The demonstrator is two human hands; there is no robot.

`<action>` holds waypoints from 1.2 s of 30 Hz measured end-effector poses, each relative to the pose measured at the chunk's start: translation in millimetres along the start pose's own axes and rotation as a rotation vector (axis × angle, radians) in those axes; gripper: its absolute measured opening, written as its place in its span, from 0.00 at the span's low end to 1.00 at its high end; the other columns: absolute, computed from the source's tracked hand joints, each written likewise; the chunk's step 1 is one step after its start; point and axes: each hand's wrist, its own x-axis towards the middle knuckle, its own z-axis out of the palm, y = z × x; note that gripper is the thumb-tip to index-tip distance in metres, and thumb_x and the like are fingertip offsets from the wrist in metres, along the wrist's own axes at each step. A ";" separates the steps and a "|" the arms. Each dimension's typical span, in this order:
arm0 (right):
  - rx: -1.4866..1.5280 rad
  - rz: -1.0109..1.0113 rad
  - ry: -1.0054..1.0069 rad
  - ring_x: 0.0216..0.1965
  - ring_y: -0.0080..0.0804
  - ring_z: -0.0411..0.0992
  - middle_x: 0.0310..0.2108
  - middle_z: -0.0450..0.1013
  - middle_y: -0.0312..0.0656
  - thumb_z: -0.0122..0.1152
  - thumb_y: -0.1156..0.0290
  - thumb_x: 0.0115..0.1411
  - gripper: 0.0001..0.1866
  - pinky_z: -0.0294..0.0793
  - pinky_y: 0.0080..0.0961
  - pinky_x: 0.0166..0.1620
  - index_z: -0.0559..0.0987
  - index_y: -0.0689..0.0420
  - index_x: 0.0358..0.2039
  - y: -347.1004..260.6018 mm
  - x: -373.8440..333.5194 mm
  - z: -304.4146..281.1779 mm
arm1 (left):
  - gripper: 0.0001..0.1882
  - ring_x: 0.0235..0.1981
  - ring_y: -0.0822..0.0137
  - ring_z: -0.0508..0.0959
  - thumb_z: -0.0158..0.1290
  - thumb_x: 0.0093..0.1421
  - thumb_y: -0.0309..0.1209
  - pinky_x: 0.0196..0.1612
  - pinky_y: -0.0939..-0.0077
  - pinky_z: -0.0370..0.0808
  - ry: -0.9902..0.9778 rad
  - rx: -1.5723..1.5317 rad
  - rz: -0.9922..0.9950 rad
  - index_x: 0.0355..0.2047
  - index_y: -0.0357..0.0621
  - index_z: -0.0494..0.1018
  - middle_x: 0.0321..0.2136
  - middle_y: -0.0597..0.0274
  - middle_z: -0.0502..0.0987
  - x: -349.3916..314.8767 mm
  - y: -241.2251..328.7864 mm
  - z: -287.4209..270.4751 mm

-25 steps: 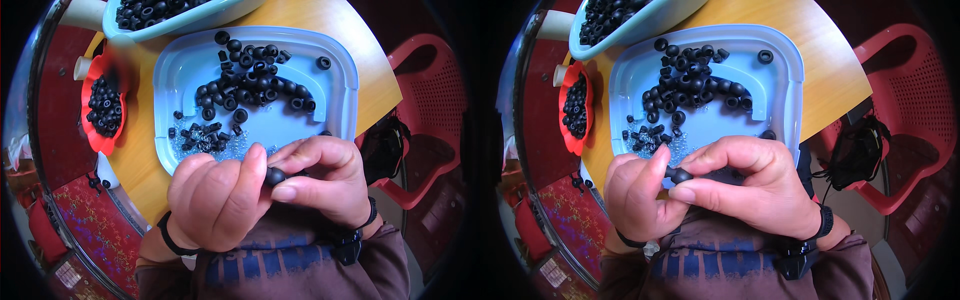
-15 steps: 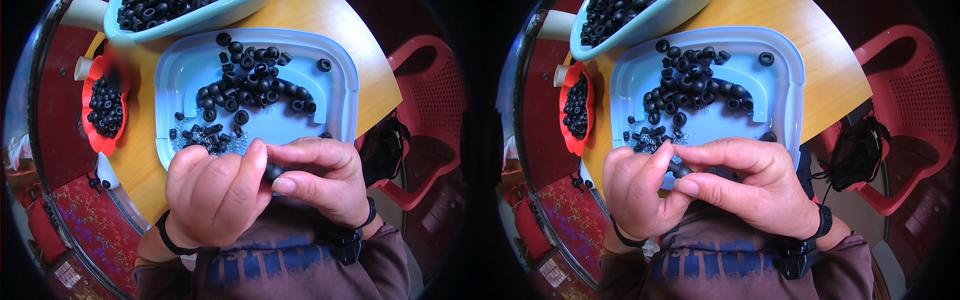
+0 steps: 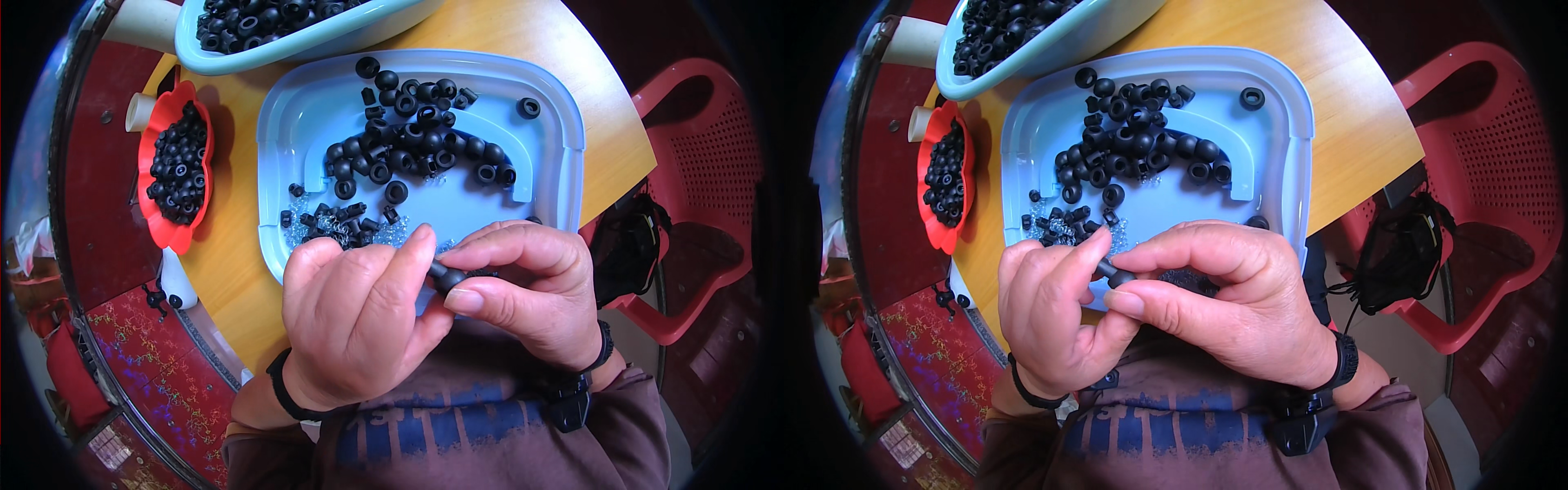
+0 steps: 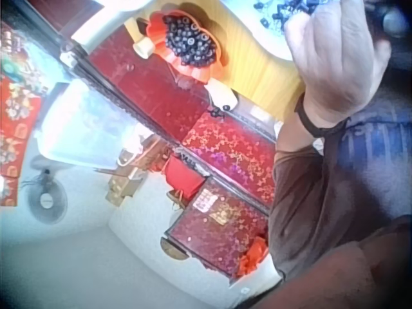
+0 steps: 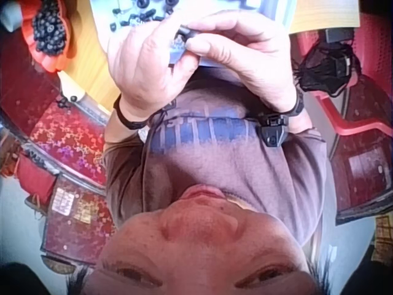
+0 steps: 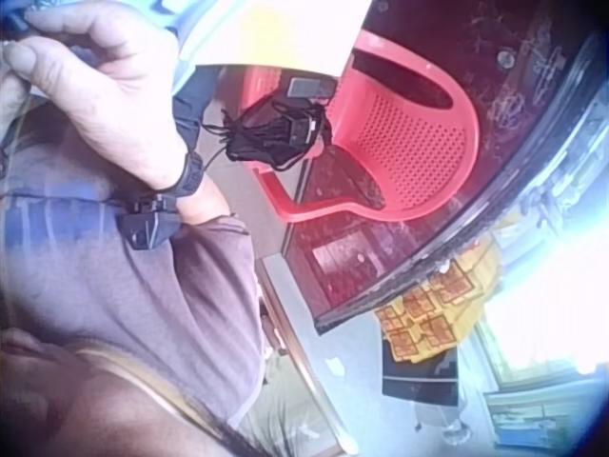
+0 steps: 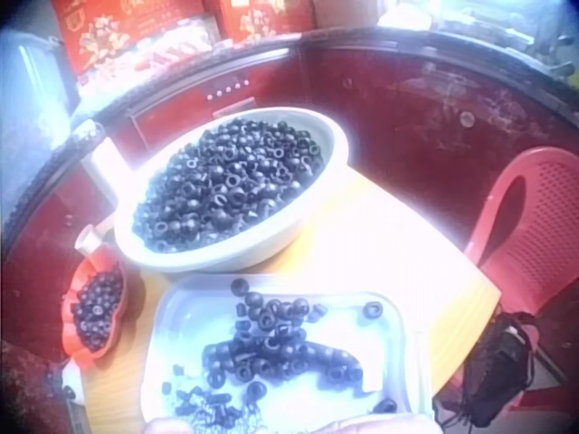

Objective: Assembling small black rubber components by manually inserting transparent plastic inserts into them.

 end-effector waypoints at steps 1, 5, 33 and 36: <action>0.000 -0.001 0.000 0.34 0.22 0.73 0.32 0.75 0.42 0.63 0.81 0.50 0.10 0.72 0.16 0.37 0.77 0.65 0.35 -0.4 0.1 0.1 | 0.23 0.18 0.69 0.66 0.58 0.45 0.35 0.28 0.72 0.62 0.002 -0.008 0.000 0.41 0.36 0.71 0.22 0.65 0.70 0.2 -0.3 -0.1; -0.006 0.007 0.006 0.33 0.22 0.73 0.32 0.75 0.42 0.63 0.81 0.50 0.10 0.73 0.16 0.36 0.77 0.65 0.35 -1.6 -0.1 0.6 | 0.22 0.18 0.68 0.66 0.59 0.45 0.36 0.28 0.71 0.62 -0.017 -0.032 -0.054 0.39 0.37 0.71 0.21 0.64 0.69 0.8 0.5 -0.6; 0.348 0.262 -0.057 0.35 0.24 0.73 0.33 0.76 0.43 0.60 0.81 0.52 0.07 0.72 0.17 0.41 0.79 0.65 0.34 -0.2 2.2 -0.8 | 0.18 0.09 0.63 0.55 0.57 0.40 0.34 0.14 0.71 0.52 -0.145 -0.066 0.189 0.13 0.45 0.56 0.10 0.63 0.53 22.4 -14.5 -4.9; 0.351 0.268 -0.031 0.36 0.24 0.73 0.33 0.76 0.44 0.60 0.81 0.52 0.07 0.72 0.18 0.41 0.79 0.65 0.33 -0.3 2.1 1.3 | 0.18 0.09 0.63 0.55 0.57 0.40 0.34 0.14 0.72 0.52 -0.147 -0.051 0.202 0.13 0.45 0.57 0.10 0.64 0.53 18.8 -15.7 -3.4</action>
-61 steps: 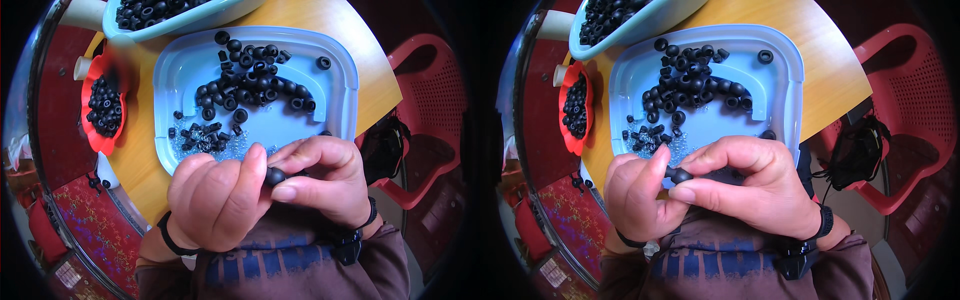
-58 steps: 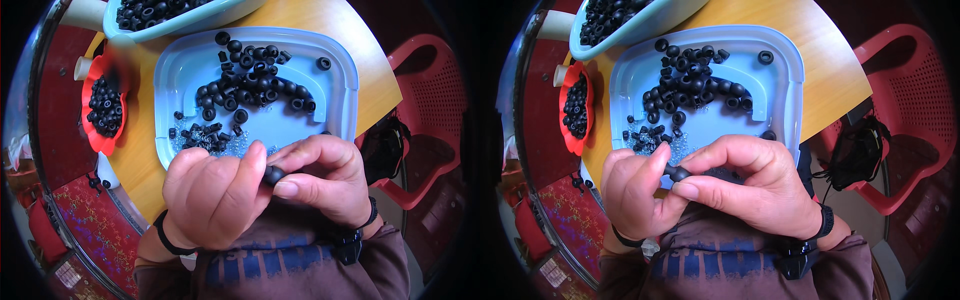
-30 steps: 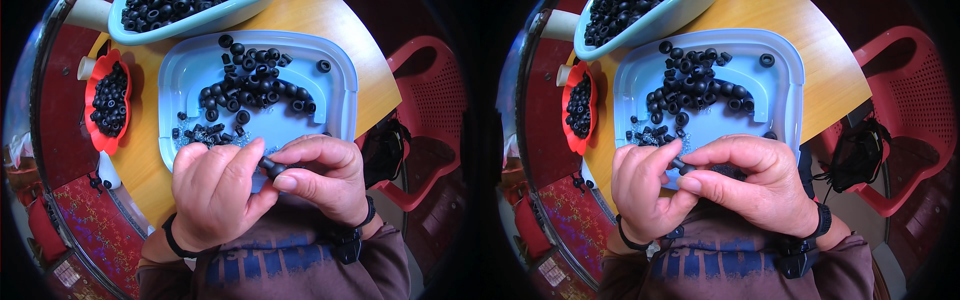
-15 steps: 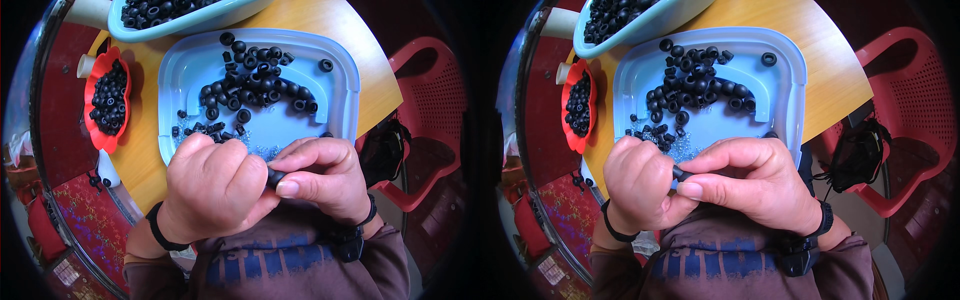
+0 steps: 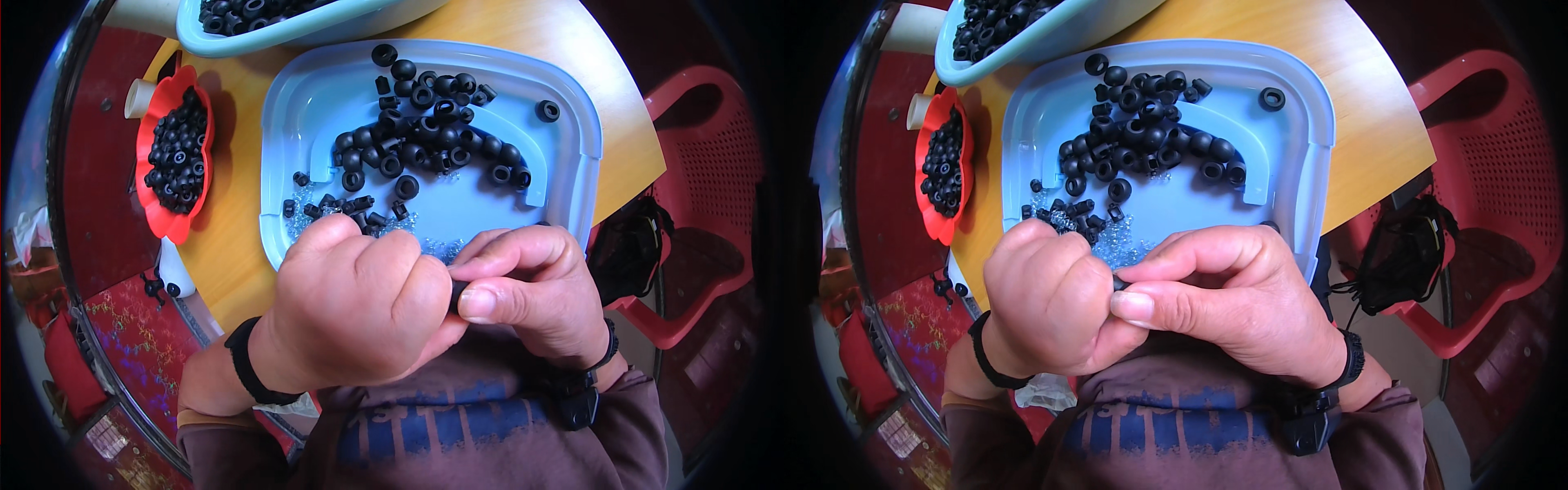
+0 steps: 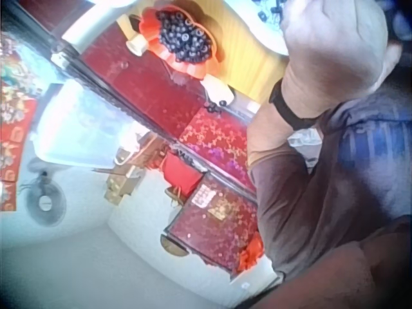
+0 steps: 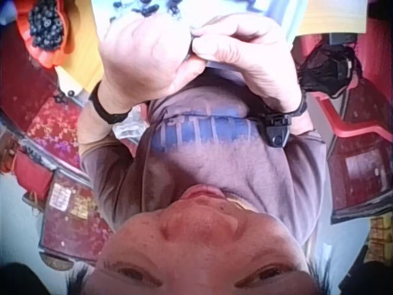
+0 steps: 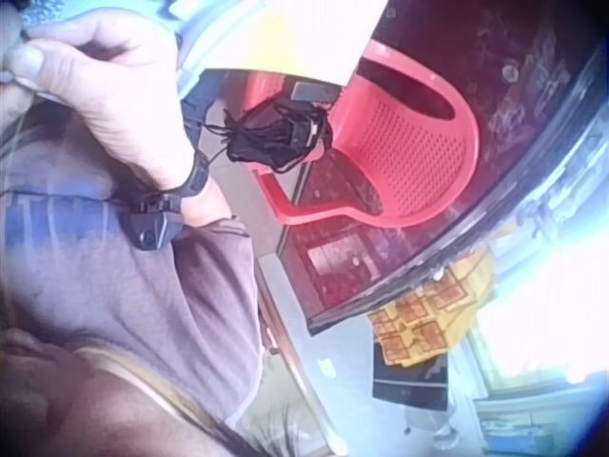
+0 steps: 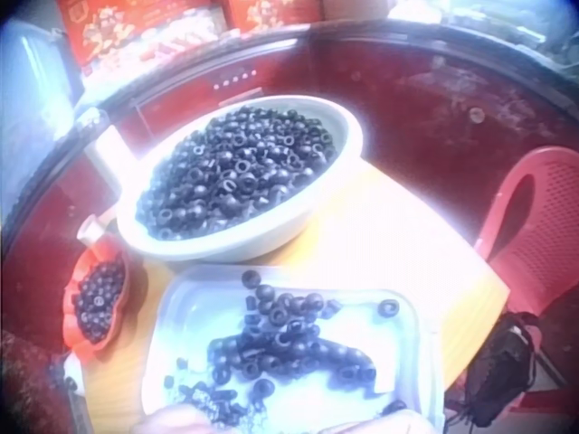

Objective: Assembling small black rubber components by manually inserting transparent plastic inserts into them.

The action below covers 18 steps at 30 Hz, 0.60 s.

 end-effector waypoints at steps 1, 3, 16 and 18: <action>0.001 0.002 -0.002 0.36 0.24 0.73 0.33 0.76 0.44 0.60 0.81 0.52 0.07 0.72 0.18 0.41 0.79 0.65 0.33 0.2 0.2 0.4 | 0.18 0.09 0.64 0.55 0.57 0.41 0.34 0.14 0.72 0.52 0.003 -0.007 0.004 0.13 0.45 0.57 0.10 0.64 0.53 -1.0 -0.2 0.5; 0.014 0.015 0.018 0.36 0.25 0.73 0.33 0.76 0.44 0.60 0.81 0.53 0.06 0.72 0.18 0.42 0.79 0.64 0.33 0.4 0.4 0.3 | 0.18 0.09 0.64 0.55 0.57 0.41 0.34 0.14 0.72 0.51 0.006 -0.008 0.003 0.12 0.45 0.56 0.10 0.64 0.53 -1.2 -1.0 0.6; 0.052 0.094 -0.007 0.34 0.24 0.73 0.31 0.76 0.44 0.58 0.79 0.55 0.06 0.73 0.18 0.40 0.78 0.66 0.33 -1.7 1.0 1.4 | 0.23 0.08 0.65 0.54 0.61 0.41 0.38 0.14 0.72 0.50 0.027 -0.032 0.020 0.10 0.48 0.55 0.09 0.65 0.52 0.1 -1.1 -0.5; 0.007 0.075 -0.018 0.33 0.23 0.73 0.30 0.76 0.42 0.57 0.76 0.57 0.07 0.72 0.16 0.39 0.78 0.66 0.33 -2.1 0.4 3.7 | 0.23 0.08 0.64 0.55 0.61 0.41 0.39 0.14 0.72 0.50 0.012 -0.018 0.005 0.10 0.48 0.55 0.09 0.65 0.52 -0.2 0.4 -3.4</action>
